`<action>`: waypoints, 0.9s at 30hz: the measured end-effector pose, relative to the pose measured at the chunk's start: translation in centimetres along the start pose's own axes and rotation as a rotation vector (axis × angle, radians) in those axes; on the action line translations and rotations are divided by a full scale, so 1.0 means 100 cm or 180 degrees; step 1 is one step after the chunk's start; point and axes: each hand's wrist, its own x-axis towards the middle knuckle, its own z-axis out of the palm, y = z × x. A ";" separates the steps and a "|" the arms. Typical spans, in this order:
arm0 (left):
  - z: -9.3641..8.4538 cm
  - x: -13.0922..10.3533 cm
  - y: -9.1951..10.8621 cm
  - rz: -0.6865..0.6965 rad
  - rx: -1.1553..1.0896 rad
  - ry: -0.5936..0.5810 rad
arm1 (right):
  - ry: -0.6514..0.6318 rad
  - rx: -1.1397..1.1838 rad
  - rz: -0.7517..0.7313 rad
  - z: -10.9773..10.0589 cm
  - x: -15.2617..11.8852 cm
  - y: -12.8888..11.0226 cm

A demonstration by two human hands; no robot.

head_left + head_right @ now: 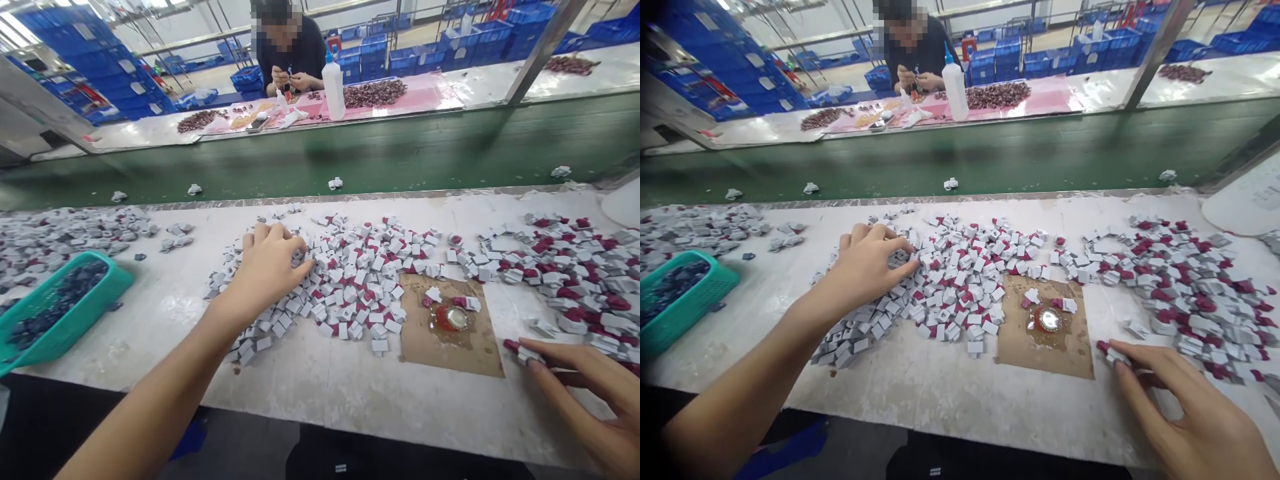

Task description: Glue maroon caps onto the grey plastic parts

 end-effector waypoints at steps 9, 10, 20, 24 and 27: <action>-0.005 -0.023 0.010 -0.0123 -0.2630 0.0457 | -0.0429 0.1487 0.0511 -0.015 0.010 -0.040; -0.007 -0.030 0.015 -0.0075 -0.2941 0.0400 | -0.0494 0.1774 0.0636 -0.011 0.013 -0.047; 0.037 -0.082 0.095 -0.0201 -0.4852 -0.1183 | -0.0612 0.2587 0.0577 0.012 0.020 -0.069; 0.040 -0.084 0.106 -0.0139 -0.5076 -0.1342 | -0.0650 0.2213 0.0207 0.013 0.018 -0.075; 0.040 -0.083 0.108 -0.0151 -0.5015 -0.1318 | -0.0658 0.1964 -0.0023 0.015 0.016 -0.077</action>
